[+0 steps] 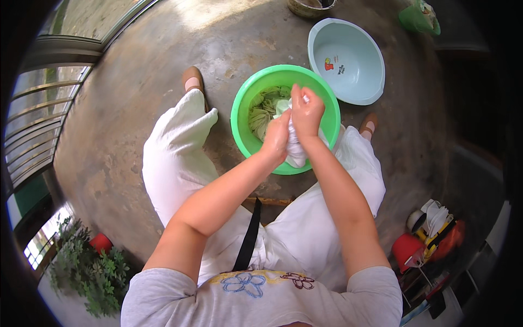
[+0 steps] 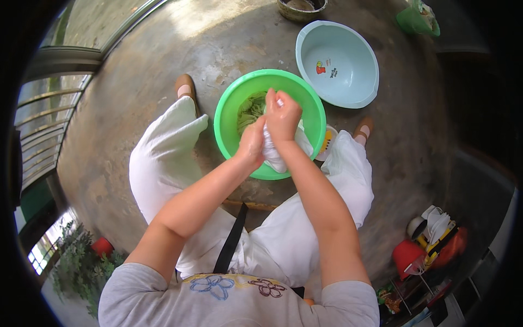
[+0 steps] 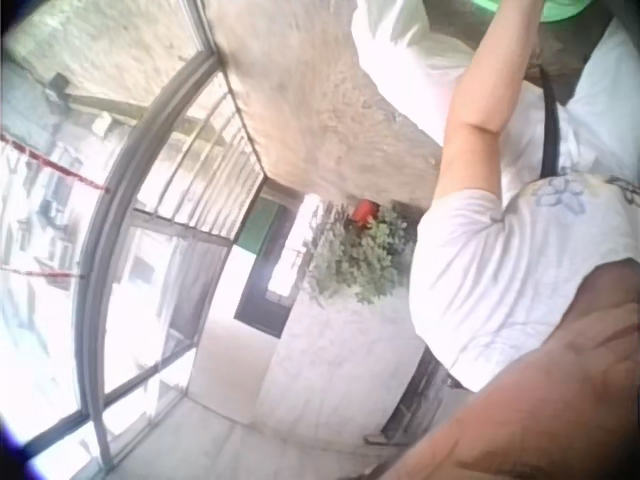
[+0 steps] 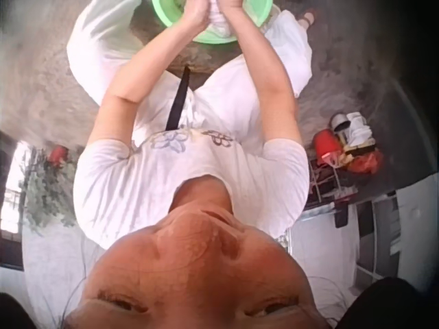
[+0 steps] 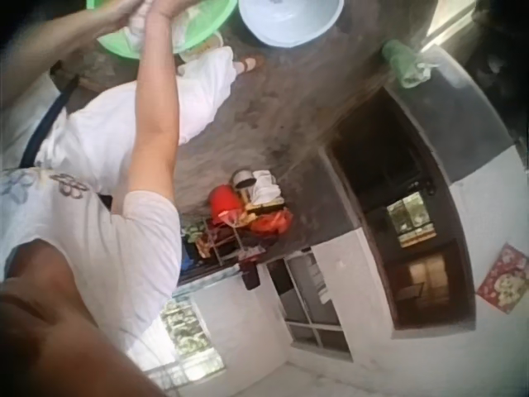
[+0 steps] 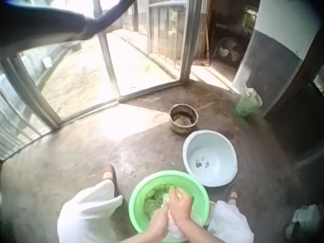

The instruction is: The person sits on a small stool and hand-washes clothes in a green basin filled with water. They scrub and wring out each item individually, then transfer the washed clothes to a light blue basin beside them.

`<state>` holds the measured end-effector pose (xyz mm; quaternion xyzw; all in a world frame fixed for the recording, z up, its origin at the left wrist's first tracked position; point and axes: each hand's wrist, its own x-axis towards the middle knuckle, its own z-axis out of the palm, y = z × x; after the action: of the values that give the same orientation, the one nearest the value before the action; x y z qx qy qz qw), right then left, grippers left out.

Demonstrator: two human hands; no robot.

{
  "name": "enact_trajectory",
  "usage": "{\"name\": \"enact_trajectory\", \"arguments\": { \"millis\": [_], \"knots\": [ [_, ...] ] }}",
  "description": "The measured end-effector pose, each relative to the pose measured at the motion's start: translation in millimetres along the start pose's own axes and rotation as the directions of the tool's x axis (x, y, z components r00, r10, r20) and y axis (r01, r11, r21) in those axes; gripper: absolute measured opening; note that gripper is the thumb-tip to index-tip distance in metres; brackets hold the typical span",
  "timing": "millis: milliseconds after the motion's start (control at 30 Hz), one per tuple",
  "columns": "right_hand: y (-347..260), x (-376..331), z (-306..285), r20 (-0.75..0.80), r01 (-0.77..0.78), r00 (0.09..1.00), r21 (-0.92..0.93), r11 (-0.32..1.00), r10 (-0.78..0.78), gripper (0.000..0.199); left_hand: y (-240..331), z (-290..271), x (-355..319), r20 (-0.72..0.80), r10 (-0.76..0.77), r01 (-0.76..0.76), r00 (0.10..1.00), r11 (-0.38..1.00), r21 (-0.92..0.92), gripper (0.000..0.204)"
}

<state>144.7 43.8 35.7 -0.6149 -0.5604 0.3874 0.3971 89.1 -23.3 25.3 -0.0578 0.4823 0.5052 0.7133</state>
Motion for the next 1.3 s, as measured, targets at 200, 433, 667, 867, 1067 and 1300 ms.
{"name": "enact_trajectory", "arguments": {
  "millis": [200, 433, 667, 867, 1067, 1300],
  "knots": [
    [14.9, 7.4, -8.1, -0.061, -0.077, 0.995, -0.037, 0.996, 0.075, 0.022, 6.8, 5.7, -2.0, 0.016, -0.108, 0.108, 0.994, 0.994, 0.025, 0.03],
    [24.1, -6.5, -21.1, 0.162, -0.015, 0.987, 0.121, 0.993, -0.005, 0.036, 38.8, 2.6, -9.5, 0.026, 0.012, -0.016, 1.0, 0.985, 0.171, 0.032],
    [36.6, 2.5, -85.2, 0.547, -0.18, 0.827, 0.045, 0.983, 0.126, 0.028, 52.2, -4.0, -8.5, 0.166, 0.196, -0.255, 0.967, 0.788, 0.56, 0.025],
    [-13.6, 5.4, -74.3, 0.238, 0.076, 0.961, 0.274, 0.959, -0.144, 0.035, 45.6, -7.8, 4.4, 0.131, 0.392, -0.391, 0.91, 0.714, 0.581, 0.029],
    [-7.8, -28.9, -18.6, 0.051, 0.46, 0.888, -0.098, 0.883, -0.457, 0.031, 7.2, 11.2, -4.3, -0.009, 0.045, -0.045, 0.999, 0.993, -0.113, 0.028],
    [-19.5, -51.0, -9.9, 0.043, 0.369, 0.928, 0.015, 0.929, -0.369, 0.02, 18.9, -20.4, 26.9, 0.075, 0.155, -0.168, 0.985, 0.964, 0.205, 0.019]
  ]
}}
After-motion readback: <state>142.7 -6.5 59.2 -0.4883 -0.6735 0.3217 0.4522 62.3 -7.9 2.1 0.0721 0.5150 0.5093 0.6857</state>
